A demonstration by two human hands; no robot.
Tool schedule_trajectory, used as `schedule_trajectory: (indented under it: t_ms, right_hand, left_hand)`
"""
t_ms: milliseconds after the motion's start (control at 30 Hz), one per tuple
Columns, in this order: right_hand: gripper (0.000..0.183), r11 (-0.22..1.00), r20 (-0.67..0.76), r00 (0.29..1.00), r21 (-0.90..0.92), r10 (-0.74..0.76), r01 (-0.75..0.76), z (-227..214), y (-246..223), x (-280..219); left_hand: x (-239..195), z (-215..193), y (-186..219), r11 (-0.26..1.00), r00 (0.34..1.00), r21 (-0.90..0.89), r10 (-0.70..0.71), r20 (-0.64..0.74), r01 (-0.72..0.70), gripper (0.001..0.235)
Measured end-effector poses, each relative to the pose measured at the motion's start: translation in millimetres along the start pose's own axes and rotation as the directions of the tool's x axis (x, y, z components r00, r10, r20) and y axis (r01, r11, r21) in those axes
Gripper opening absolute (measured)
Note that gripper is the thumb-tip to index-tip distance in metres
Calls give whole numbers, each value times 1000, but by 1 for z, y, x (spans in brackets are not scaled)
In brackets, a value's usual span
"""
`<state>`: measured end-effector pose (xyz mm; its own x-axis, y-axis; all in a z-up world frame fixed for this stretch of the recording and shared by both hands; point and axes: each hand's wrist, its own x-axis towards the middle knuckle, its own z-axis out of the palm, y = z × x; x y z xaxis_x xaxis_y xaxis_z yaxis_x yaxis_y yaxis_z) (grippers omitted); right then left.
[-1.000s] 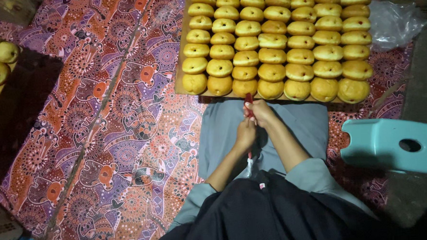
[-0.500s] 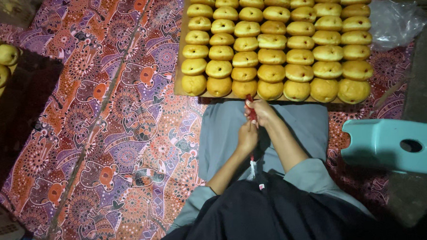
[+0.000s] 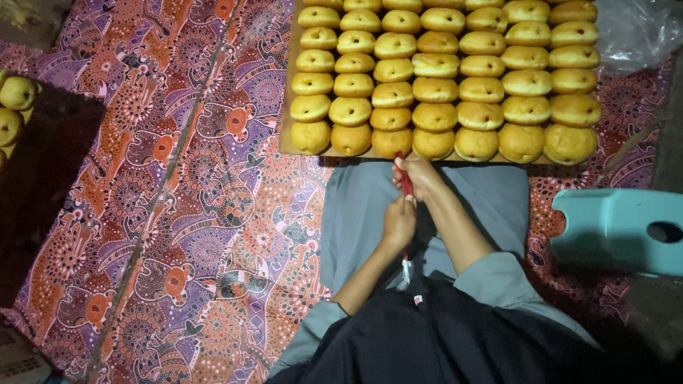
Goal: The person sits on the floor and uses a red piping bag to fill rows of small round pastries arranged on a wooden tray. They systematically move across the tray, squeezing filling into the center of each pastry.
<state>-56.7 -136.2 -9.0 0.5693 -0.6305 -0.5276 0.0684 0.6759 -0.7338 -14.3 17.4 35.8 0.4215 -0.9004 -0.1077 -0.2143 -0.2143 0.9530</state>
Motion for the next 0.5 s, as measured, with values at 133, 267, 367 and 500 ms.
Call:
schedule_trajectory:
  t_ms: [133, 267, 367, 500]
  right_hand:
    - [24, 1000, -32, 999, -27, 16, -17, -5, 3, 6]
    - [25, 999, -37, 999, -42, 18, -20, -9, 4, 8]
    - [25, 999, -17, 999, -32, 33, -33, -6, 2, 4]
    - [26, 997, -16, 999, -56, 52, -52, 2, -9, -13]
  left_hand:
    - [-5, 0, 3, 999, 999, -11, -45, 15, 45, 35]
    - [-8, 2, 4, 999, 999, -19, -49, 16, 50, 35]
    - [-10, 3, 2, 1000, 1000, -10, 1, 3, -1, 36]
    - [-15, 8, -5, 995, 998, -84, -55, 23, 57, 38]
